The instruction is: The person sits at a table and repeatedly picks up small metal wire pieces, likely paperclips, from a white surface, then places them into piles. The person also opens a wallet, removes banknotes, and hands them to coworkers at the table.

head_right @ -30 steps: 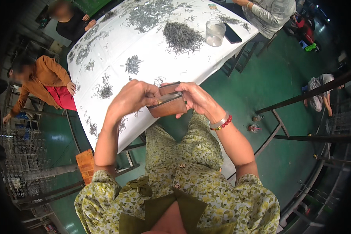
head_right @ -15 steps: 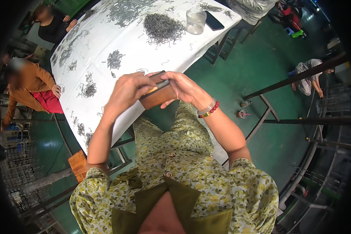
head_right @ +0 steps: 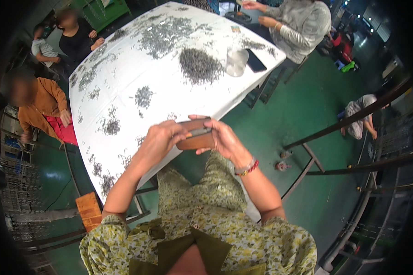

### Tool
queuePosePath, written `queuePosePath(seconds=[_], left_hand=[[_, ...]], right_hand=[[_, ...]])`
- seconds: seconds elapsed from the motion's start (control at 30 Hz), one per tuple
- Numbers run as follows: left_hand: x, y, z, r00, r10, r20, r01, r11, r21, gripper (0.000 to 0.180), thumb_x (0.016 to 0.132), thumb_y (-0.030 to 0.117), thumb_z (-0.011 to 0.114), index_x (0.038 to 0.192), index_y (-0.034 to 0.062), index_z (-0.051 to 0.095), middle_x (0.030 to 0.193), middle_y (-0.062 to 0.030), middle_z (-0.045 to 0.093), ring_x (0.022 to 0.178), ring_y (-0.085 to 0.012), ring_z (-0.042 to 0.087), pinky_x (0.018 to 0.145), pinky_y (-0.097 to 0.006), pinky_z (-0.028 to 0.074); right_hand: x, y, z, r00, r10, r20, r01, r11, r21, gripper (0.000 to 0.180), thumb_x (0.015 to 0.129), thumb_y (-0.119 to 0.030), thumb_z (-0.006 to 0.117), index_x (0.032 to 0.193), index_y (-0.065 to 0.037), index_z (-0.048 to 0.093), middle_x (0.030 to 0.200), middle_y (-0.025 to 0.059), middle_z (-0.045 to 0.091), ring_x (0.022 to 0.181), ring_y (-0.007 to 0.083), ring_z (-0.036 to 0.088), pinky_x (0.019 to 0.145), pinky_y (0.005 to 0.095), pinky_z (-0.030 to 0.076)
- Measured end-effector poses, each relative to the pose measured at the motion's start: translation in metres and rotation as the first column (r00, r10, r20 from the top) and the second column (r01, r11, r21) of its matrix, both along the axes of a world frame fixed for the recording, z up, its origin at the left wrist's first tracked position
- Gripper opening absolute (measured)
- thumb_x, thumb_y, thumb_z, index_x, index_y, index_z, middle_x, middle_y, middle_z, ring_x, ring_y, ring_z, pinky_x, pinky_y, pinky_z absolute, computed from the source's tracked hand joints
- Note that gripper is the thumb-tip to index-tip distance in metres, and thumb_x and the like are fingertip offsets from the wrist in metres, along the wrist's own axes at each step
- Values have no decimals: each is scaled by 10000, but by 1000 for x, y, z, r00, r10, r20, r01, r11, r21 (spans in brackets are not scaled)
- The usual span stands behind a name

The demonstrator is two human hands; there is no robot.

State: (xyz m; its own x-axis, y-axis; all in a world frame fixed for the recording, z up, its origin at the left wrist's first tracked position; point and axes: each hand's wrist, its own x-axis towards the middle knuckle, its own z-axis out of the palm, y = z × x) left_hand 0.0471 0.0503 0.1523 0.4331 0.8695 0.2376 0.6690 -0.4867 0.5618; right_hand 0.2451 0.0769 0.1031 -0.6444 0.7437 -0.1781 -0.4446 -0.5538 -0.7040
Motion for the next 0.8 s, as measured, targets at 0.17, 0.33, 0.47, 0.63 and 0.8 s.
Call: queuePosePath(seconds=[0.17,0.33,0.47,0.63,0.8], left_hand=[[8,10,-25,998,-15,-54,18,998,63,145,680,-35,628,807,34,633,777,-117,606,735,-304,605,653,-370,485],[21,19,-29,990,7,-141,-35,980,-197,172,666,-25,629,813,62,653,776,-125,627,716,-319,614,625,-376,485],[35,-18,-27,977,53,-205,-45,998,46,217,679,-13,581,848,99,658,787,-88,624,755,-281,618,644,-378,503],[47,-25,-23,970,41,-239,-9,991,132,273,704,-11,561,940,115,615,858,-56,587,795,-258,592,655,-383,479],[41,-39,-32,953,-79,-292,90,996,26,216,746,10,560,939,101,594,879,-50,598,793,-238,587,705,-366,400]], right_hand=[[-7,0,-18,996,-6,85,0,997,72,458,912,-230,362,1268,50,429,1183,175,541,1015,262,590,628,378,566],[2,-1,-37,989,-79,127,85,996,-35,449,895,-271,376,1253,-15,461,1153,134,562,927,244,610,565,341,544],[21,-33,-22,990,-106,96,123,973,-197,447,892,-274,370,1262,-38,450,1141,136,579,875,252,637,579,357,562],[23,-33,-2,979,-176,105,185,978,-91,425,909,-261,356,1258,-37,450,1143,137,572,855,240,644,587,350,572],[21,-50,-25,975,-207,82,218,964,-153,427,918,-253,359,1258,-7,435,1156,159,554,840,258,652,581,361,583]])
